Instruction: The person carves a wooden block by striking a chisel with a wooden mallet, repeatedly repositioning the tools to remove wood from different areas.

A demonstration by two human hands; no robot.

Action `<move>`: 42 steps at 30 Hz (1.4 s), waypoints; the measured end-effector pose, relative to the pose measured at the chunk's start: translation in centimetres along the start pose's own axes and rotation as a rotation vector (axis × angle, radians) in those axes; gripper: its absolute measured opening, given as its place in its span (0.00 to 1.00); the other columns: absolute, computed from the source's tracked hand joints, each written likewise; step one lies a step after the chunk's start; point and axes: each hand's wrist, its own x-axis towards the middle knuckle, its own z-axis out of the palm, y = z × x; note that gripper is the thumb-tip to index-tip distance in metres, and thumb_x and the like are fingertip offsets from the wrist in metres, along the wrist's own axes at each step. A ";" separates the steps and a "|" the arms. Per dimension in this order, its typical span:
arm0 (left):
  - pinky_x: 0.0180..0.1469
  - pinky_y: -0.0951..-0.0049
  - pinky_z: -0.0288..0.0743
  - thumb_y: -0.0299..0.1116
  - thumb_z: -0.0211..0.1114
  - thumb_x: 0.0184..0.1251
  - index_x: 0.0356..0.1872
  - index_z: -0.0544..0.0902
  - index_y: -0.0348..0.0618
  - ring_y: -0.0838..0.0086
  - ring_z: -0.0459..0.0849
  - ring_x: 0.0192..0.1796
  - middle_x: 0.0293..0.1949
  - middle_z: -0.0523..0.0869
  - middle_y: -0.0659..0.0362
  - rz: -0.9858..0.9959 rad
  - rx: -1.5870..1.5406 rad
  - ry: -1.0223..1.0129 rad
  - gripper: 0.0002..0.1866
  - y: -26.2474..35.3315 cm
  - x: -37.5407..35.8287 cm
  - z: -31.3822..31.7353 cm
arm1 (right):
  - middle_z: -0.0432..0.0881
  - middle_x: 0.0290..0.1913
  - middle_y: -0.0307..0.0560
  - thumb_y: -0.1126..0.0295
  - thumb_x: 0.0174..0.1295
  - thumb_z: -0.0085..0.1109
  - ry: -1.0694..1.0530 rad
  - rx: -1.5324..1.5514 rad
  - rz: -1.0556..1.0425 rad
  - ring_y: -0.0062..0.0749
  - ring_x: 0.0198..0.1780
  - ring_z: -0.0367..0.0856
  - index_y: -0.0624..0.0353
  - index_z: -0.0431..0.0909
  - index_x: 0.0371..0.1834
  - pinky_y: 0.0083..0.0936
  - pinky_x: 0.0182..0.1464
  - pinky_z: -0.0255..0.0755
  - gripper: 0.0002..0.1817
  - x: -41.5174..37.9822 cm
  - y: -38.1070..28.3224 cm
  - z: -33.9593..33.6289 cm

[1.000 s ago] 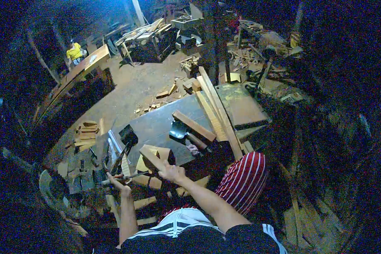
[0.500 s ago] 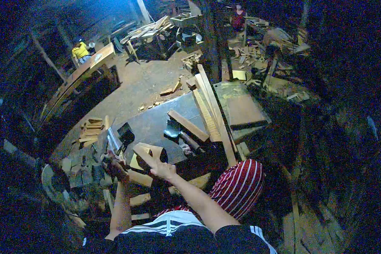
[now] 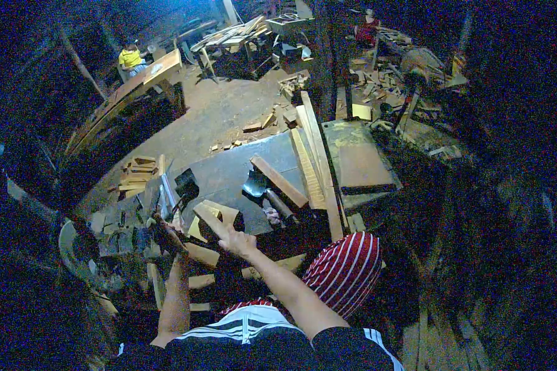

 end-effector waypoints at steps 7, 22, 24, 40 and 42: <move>0.12 0.77 0.57 0.51 0.56 0.69 0.20 0.76 0.47 0.78 0.67 0.10 0.13 0.72 0.64 0.340 0.306 0.074 0.22 -5.0 5.6 -2.1 | 0.81 0.40 0.68 0.40 0.56 0.53 -0.049 -0.002 0.020 0.60 0.44 0.81 0.53 0.56 0.66 0.51 0.47 0.73 0.41 -0.2 -0.6 -0.4; 0.18 0.77 0.68 0.46 0.56 0.70 0.33 0.73 0.42 0.76 0.72 0.15 0.17 0.74 0.62 0.190 -0.151 -0.354 0.16 -5.4 4.6 -2.5 | 0.83 0.30 0.59 0.39 0.52 0.56 0.241 -0.237 0.010 0.53 0.31 0.84 0.50 0.61 0.61 0.46 0.30 0.79 0.38 0.1 -0.5 2.2; 0.19 0.77 0.69 0.46 0.56 0.70 0.33 0.73 0.42 0.75 0.73 0.16 0.18 0.74 0.61 0.139 -0.175 -0.345 0.16 -9.6 5.5 -5.4 | 0.82 0.32 0.63 0.35 0.53 0.53 0.157 -0.347 0.049 0.55 0.34 0.83 0.53 0.58 0.66 0.50 0.36 0.76 0.44 1.2 -0.5 2.1; 0.22 0.82 0.67 0.54 0.57 0.67 0.35 0.73 0.50 0.85 0.71 0.19 0.21 0.71 0.69 0.025 -0.415 -0.465 0.18 -7.2 9.5 -3.4 | 0.78 0.40 0.73 0.37 0.58 0.51 0.034 -0.129 0.134 0.69 0.45 0.76 0.57 0.60 0.52 0.53 0.44 0.69 0.35 2.8 0.6 2.6; 0.20 0.81 0.68 0.57 0.63 0.61 0.37 0.74 0.48 0.84 0.72 0.19 0.20 0.73 0.68 0.105 -0.103 -0.374 0.22 -3.3 6.9 -2.3 | 0.78 0.41 0.73 0.37 0.58 0.51 0.022 -0.135 0.147 0.68 0.46 0.77 0.57 0.60 0.54 0.53 0.44 0.69 0.36 2.6 0.1 2.6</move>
